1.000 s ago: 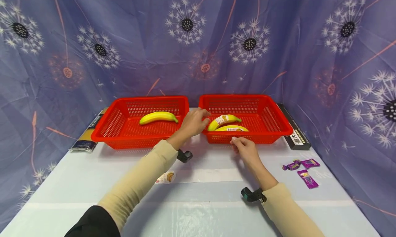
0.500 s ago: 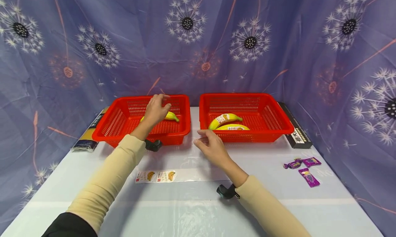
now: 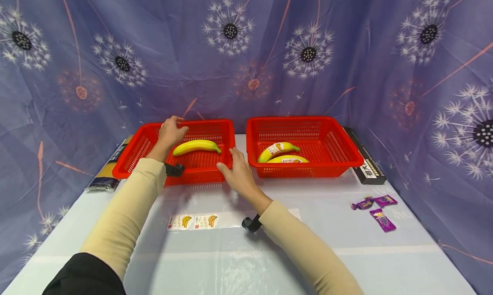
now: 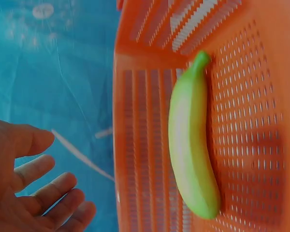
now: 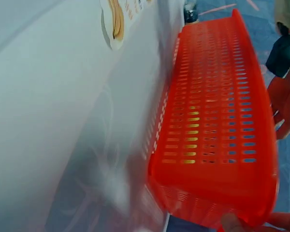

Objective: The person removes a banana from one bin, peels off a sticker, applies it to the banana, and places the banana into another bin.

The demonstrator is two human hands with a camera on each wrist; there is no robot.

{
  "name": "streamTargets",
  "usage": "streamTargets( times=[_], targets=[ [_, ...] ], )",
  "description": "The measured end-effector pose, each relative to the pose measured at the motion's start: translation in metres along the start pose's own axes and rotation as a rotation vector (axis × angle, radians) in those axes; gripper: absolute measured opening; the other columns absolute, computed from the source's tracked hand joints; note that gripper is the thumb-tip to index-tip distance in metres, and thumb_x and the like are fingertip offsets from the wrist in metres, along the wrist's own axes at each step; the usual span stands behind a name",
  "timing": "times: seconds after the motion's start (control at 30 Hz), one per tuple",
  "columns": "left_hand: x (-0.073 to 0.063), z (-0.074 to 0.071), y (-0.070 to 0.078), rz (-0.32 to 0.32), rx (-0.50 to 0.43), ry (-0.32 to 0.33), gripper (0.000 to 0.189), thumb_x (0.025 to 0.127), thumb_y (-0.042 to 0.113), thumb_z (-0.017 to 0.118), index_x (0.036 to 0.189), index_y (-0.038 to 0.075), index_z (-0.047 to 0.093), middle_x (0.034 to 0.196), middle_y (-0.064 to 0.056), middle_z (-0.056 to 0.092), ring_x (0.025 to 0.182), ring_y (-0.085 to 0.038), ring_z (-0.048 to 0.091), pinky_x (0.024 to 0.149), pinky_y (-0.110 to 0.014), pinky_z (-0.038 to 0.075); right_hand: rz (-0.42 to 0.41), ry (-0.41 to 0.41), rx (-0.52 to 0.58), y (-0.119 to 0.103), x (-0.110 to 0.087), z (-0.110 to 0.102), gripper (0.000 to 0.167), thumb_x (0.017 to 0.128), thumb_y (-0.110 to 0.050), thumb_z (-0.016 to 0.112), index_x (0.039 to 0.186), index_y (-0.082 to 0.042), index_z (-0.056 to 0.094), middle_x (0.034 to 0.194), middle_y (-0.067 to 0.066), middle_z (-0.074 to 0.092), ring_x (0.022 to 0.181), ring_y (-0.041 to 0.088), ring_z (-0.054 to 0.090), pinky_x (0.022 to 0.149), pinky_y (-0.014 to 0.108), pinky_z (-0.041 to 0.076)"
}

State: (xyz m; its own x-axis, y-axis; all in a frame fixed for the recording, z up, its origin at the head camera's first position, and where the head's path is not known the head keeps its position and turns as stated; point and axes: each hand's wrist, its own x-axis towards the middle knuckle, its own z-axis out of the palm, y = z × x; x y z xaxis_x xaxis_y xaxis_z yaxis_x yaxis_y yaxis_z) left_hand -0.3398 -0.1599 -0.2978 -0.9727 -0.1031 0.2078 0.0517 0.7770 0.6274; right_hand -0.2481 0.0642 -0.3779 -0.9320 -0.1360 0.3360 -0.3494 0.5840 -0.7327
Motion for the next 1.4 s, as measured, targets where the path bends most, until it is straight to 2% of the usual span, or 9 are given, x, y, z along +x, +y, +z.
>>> streamTargets(
  times=[0.27,0.5,0.83,0.93,1.07,1.13,1.23,1.33,1.4],
  targets=[
    [0.005,-0.007,-0.022,-0.083,0.025,-0.021,0.042,0.092,0.022,0.051,0.13,0.002,0.05,0.133,-0.022,0.05,0.128,-0.041,0.039,0.106,-0.048,0.033,-0.01,0.019,-0.026,0.003,0.007,0.013,0.063,0.091,-0.036,0.059,0.141,-0.001,0.04,0.151,0.013,0.034,0.138,0.03,0.036,0.111,0.047,0.031],
    [0.011,-0.011,-0.031,-0.098,0.047,-0.071,0.043,0.091,0.023,0.052,0.128,0.0,0.052,0.133,-0.022,0.052,0.13,-0.042,0.038,0.108,-0.046,0.032,-0.014,0.027,-0.04,0.005,0.003,0.015,0.064,0.091,-0.035,0.058,0.141,0.001,0.039,0.152,0.011,0.032,0.139,0.029,0.035,0.111,0.047,0.031],
    [0.019,-0.011,-0.042,-0.102,0.172,-0.328,0.054,0.091,0.023,0.057,0.136,-0.004,0.042,0.14,-0.025,0.043,0.13,-0.043,0.038,0.109,-0.048,0.033,-0.117,0.073,-0.101,0.006,-0.017,0.021,0.067,0.09,-0.035,0.061,0.14,0.003,0.036,0.153,0.012,0.029,0.138,0.029,0.037,0.105,0.047,0.039],
    [0.053,0.016,-0.08,-0.084,0.194,-0.364,0.064,0.084,0.03,0.066,0.136,-0.001,0.044,0.138,-0.022,0.047,0.126,-0.039,0.045,0.104,-0.045,0.039,-0.133,0.091,-0.118,0.007,-0.02,0.022,0.067,0.09,-0.034,0.061,0.14,0.004,0.036,0.152,0.013,0.03,0.137,0.029,0.037,0.103,0.048,0.04],
    [0.119,0.073,-0.158,-0.048,0.248,-0.404,0.083,0.071,0.039,0.079,0.137,0.004,0.044,0.135,-0.018,0.052,0.118,-0.036,0.051,0.096,-0.042,0.044,-0.13,0.091,-0.118,0.007,-0.02,0.022,0.067,0.09,-0.034,0.061,0.14,0.004,0.036,0.152,0.012,0.03,0.137,0.029,0.038,0.102,0.05,0.041],
    [0.132,0.088,-0.177,-0.03,0.268,-0.426,0.087,0.069,0.039,0.08,0.139,0.003,0.042,0.135,-0.018,0.051,0.116,-0.036,0.051,0.095,-0.043,0.045,-0.127,0.089,-0.114,0.006,-0.02,0.021,0.067,0.091,-0.034,0.06,0.14,0.004,0.036,0.153,0.012,0.03,0.137,0.029,0.038,0.102,0.05,0.041],
    [0.125,0.089,-0.171,-0.041,0.283,-0.481,0.082,0.075,0.035,0.077,0.142,0.005,0.039,0.14,-0.017,0.048,0.121,-0.034,0.049,0.099,-0.044,0.042,-0.121,0.086,-0.115,0.005,-0.019,0.021,0.067,0.091,-0.034,0.06,0.14,0.004,0.037,0.153,0.011,0.03,0.136,0.028,0.04,0.101,0.05,0.042],
    [0.113,0.086,-0.159,0.003,0.258,-0.447,0.076,0.071,0.035,0.079,0.135,0.006,0.049,0.131,-0.014,0.056,0.111,-0.03,0.055,0.09,-0.041,0.047,-0.113,0.083,-0.119,0.004,-0.018,0.02,0.066,0.091,-0.034,0.06,0.141,0.004,0.037,0.153,0.011,0.03,0.135,0.028,0.04,0.101,0.05,0.042],
    [0.098,0.078,-0.138,-0.029,0.252,-0.45,0.078,0.072,0.037,0.079,0.137,0.007,0.048,0.132,-0.015,0.054,0.114,-0.032,0.054,0.094,-0.043,0.045,-0.11,0.081,-0.124,0.004,-0.019,0.02,0.066,0.091,-0.033,0.06,0.14,0.004,0.037,0.153,0.011,0.03,0.135,0.028,0.04,0.101,0.05,0.042]
  ],
)
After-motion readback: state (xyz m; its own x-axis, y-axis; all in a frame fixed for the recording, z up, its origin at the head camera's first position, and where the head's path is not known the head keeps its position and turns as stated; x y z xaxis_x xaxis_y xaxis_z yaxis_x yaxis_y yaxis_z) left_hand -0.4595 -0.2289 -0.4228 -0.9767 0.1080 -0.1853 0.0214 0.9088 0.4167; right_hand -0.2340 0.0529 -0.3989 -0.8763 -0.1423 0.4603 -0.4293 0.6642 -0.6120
